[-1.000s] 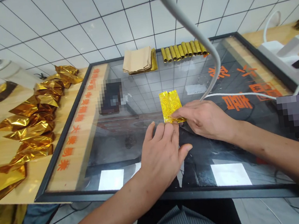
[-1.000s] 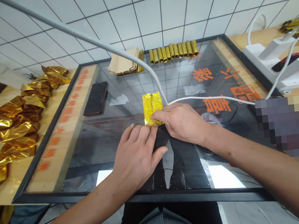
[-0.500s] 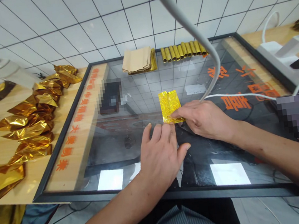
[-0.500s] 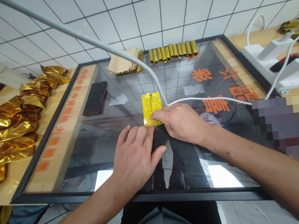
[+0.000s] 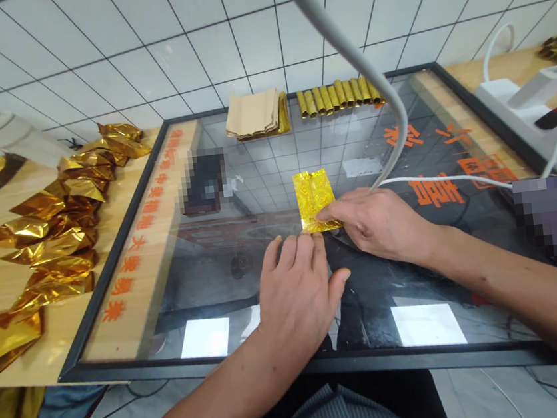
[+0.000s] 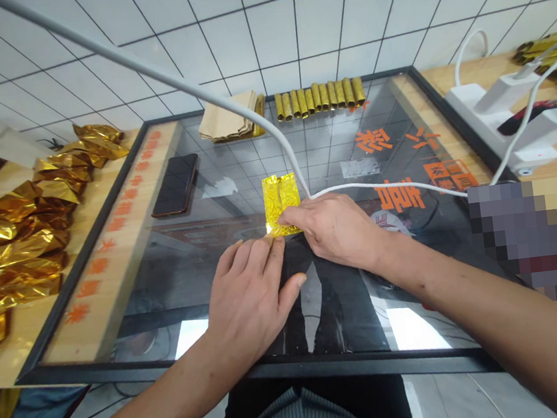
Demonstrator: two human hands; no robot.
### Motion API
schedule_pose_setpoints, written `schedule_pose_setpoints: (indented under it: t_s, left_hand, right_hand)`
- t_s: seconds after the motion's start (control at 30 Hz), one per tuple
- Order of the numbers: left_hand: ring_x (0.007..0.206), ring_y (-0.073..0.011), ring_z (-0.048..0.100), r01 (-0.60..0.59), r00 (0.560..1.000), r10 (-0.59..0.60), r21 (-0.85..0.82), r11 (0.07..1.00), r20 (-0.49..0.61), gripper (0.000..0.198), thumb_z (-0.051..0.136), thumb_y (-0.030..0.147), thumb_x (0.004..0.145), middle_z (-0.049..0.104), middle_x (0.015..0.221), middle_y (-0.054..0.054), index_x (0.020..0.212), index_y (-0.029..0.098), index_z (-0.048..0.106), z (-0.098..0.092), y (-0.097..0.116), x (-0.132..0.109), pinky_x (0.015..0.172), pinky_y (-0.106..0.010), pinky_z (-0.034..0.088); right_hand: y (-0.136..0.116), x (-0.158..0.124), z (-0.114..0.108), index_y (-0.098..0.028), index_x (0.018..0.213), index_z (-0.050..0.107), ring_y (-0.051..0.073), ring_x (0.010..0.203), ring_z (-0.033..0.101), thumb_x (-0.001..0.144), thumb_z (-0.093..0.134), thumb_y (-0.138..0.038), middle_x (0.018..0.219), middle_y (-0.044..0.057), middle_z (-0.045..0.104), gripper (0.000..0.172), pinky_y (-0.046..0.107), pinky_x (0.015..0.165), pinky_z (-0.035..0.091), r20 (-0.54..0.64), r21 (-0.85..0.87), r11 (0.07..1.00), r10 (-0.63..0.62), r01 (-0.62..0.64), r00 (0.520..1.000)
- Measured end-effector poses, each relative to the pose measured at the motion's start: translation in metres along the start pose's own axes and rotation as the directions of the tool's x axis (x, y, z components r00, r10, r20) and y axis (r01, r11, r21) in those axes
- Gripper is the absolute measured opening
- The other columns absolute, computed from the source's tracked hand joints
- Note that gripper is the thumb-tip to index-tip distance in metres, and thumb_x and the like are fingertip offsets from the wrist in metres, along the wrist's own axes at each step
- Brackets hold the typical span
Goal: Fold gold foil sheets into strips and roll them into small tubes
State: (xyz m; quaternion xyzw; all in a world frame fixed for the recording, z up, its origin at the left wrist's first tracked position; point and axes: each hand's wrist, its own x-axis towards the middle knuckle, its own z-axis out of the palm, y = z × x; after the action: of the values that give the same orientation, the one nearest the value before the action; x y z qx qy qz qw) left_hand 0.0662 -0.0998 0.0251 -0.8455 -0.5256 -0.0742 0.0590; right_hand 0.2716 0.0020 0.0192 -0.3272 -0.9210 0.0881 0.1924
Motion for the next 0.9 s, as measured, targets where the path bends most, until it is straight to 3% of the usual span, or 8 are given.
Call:
schedule_pose_setpoints:
  t_s: [0.33,0.67,0.9]
  left_hand:
    - [0.116,-0.0319,0.066,-0.006,0.999,0.004,-0.065,0.998,-0.033,0.040,0.055,0.039,0.112,0.073,0.133,-0.015,0.141,0.014,0.067,-0.004,-0.005,-0.005,0.108,-0.053,0.048]
    - [0.110,-0.0316,0.061,0.021,0.999,-0.020,-0.038,0.999,0.040,0.053,0.057,0.050,0.111,0.068,0.116,-0.012,0.149,0.013,0.063,-0.001,-0.004,0.008,0.105,-0.052,0.049]
    - [0.115,-0.0322,0.059,-0.006,0.999,0.006,-0.001,1.000,0.036,0.057,0.058,0.050,0.111,0.067,0.122,-0.014,0.150,0.010,0.062,0.000,-0.002,0.008,0.107,-0.052,0.048]
  right_hand:
    - [0.000,0.000,0.000,-0.016,0.118,0.077,0.026,0.090,0.078,0.094,0.049,-0.002,0.101,0.010,0.084,0.038,0.037,0.084,0.056,-0.026,-0.014,1.000,-0.024,0.024,0.999]
    - [0.000,0.000,0.001,-0.019,0.115,0.076,0.024,0.090,0.076,0.093,0.052,-0.003,0.099,0.008,0.083,0.037,0.034,0.081,0.053,-0.020,-0.005,1.000,-0.004,0.003,1.000]
    - [0.000,0.000,0.001,-0.019,0.117,0.076,0.023,0.089,0.076,0.093,0.052,-0.003,0.100,0.008,0.083,0.037,0.034,0.082,0.054,-0.024,-0.021,1.000,-0.019,0.018,1.000]
